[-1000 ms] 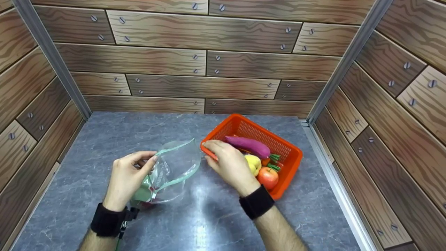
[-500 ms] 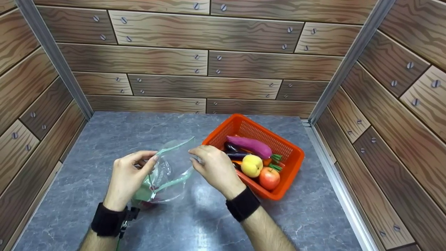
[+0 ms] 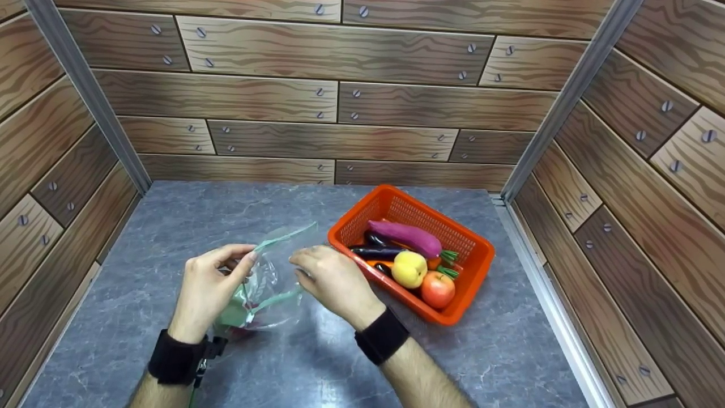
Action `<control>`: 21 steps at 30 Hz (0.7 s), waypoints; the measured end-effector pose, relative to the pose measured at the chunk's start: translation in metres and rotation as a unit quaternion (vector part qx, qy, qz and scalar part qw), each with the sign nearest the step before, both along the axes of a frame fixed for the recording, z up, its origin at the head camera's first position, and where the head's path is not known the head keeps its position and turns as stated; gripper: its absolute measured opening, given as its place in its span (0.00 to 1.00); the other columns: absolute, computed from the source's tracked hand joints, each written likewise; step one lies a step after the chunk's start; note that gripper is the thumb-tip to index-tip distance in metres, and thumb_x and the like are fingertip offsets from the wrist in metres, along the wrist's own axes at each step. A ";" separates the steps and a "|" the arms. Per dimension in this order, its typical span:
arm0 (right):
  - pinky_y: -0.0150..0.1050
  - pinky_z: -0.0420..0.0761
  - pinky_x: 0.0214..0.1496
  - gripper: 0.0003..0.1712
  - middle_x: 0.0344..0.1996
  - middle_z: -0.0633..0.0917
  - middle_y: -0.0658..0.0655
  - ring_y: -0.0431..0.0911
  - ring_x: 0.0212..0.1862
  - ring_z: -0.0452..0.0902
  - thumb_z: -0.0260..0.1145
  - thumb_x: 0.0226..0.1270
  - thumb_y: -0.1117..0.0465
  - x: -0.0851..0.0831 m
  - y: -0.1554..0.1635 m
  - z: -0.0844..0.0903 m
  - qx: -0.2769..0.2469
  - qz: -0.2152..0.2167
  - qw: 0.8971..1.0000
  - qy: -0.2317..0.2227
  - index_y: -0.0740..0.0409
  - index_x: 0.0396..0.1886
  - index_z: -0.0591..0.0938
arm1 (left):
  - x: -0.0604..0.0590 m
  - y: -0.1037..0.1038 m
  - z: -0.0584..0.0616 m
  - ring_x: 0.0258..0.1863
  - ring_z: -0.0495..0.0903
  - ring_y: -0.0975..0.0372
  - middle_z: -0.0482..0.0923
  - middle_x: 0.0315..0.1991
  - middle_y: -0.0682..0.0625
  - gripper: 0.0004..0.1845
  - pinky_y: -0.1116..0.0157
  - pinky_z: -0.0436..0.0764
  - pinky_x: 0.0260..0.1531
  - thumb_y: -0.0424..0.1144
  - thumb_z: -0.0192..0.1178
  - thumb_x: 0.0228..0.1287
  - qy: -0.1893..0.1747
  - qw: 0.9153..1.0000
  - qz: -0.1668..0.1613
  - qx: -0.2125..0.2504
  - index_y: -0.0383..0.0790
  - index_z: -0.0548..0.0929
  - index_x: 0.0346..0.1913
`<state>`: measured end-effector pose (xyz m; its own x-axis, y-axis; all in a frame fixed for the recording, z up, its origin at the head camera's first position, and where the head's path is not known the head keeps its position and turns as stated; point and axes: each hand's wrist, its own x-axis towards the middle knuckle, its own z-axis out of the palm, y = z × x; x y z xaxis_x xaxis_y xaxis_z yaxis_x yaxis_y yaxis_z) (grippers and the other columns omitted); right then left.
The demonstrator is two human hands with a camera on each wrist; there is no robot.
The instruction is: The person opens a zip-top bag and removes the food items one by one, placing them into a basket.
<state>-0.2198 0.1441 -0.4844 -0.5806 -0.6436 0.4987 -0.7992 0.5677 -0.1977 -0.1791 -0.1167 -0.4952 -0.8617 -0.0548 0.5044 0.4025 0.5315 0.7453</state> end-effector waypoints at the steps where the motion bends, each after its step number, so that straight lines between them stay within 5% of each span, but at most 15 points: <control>1: 0.48 0.96 0.67 0.17 0.59 0.98 0.56 0.52 0.61 0.96 0.83 0.79 0.63 0.000 -0.002 -0.001 0.008 0.001 1.000 -0.006 0.56 0.63 0.95 | 0.000 0.000 0.000 0.34 0.93 0.64 0.99 0.44 0.51 0.09 0.69 0.91 0.37 0.40 0.76 0.83 0.000 1.000 0.000 0.000 0.42 0.98 0.57; 9: 0.47 0.96 0.64 0.15 0.55 0.99 0.55 0.50 0.58 0.97 0.82 0.79 0.61 -0.003 -0.016 -0.019 0.073 -0.020 0.996 -0.043 0.56 0.61 0.95 | 0.000 -0.005 -0.007 0.34 0.92 0.64 0.97 0.38 0.53 0.10 0.69 0.91 0.37 0.40 0.71 0.87 0.008 1.000 0.001 0.003 0.41 0.98 0.56; 14: 0.50 0.97 0.57 0.22 0.54 0.99 0.57 0.52 0.53 0.97 0.81 0.75 0.66 -0.006 -0.019 -0.034 0.079 -0.041 0.990 -0.112 0.53 0.66 0.95 | 0.001 -0.013 -0.016 0.32 0.91 0.66 0.96 0.36 0.52 0.10 0.70 0.90 0.34 0.40 0.70 0.88 -0.008 1.000 0.007 0.012 0.40 0.98 0.56; 21: 0.51 0.96 0.61 0.20 0.53 0.98 0.54 0.52 0.55 0.97 0.81 0.72 0.69 -0.011 -0.018 -0.054 0.076 -0.014 0.986 -0.149 0.51 0.61 0.92 | 0.000 -0.026 -0.034 0.44 0.97 0.57 0.99 0.47 0.49 0.10 0.58 0.97 0.49 0.41 0.71 0.88 -0.052 0.998 0.031 -0.003 0.42 0.98 0.58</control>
<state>-0.2305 0.1264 -0.5382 -0.7051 -0.6795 0.2028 -0.7024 0.6298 -0.3317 -0.1792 -0.1424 -0.5292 -0.9041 -0.1077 0.4136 0.2896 0.5572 0.7782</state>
